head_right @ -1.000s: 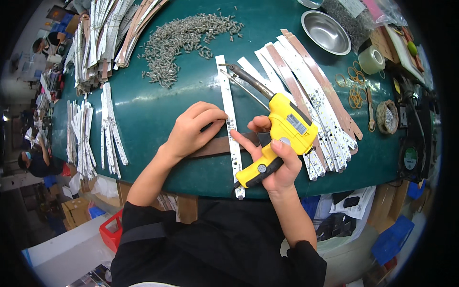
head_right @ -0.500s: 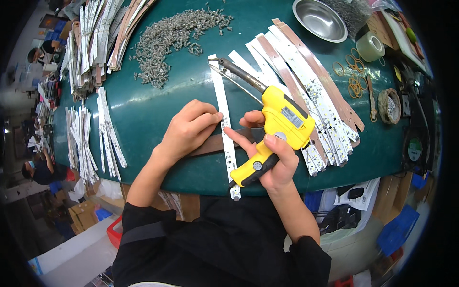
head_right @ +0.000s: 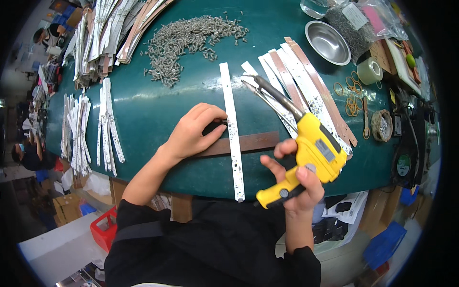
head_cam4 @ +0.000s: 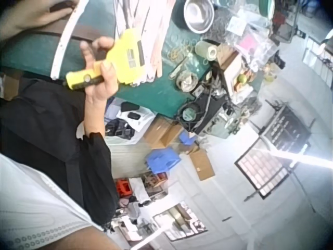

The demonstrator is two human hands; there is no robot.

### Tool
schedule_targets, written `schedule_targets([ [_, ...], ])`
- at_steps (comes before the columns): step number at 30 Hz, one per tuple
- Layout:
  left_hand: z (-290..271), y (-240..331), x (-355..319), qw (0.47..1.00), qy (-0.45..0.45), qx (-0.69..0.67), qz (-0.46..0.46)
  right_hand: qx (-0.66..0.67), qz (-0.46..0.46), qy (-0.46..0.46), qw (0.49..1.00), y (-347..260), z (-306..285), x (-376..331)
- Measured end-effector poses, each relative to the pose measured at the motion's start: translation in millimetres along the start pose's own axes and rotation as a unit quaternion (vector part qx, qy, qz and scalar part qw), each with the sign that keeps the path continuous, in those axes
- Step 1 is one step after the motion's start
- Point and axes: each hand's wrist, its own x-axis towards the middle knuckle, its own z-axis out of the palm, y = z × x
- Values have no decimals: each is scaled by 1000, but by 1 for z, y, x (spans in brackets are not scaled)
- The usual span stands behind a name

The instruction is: The person places LED strips onto a wooden block, applies a handheld soldering tool to them, and sets the processed strips aside on the worktable.

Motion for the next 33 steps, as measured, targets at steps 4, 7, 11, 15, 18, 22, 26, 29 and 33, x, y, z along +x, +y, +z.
schedule_targets([
  [4,-2,-1,-1,1000,14,17,11,-219,3,34,975,-14,2,-25],
  [7,-1,-2,0,1000,12,-15,-2,-292,2,48,955,-11,9,-35],
  [11,-1,-2,0,1000,-2,1,-5,-297,26,53,953,-5,11,-37],
  [15,0,-2,1,1000,3,-6,-12,-323,43,36,945,-6,15,-34],
  [18,1,-4,1,1000,3,-3,-7,-337,46,28,940,-7,18,-33],
  [22,1,-5,1,1000,0,-2,-7,-300,79,29,950,-7,15,-33],
  [26,1,-4,1,1000,1,-5,-15,-318,98,48,942,-10,21,-33],
  [29,1,-5,1,1000,3,-6,-16,-325,103,49,939,-11,21,-34],
  [33,2,-6,0,1000,2,-2,-13,-327,90,26,940,-12,18,-36],
])
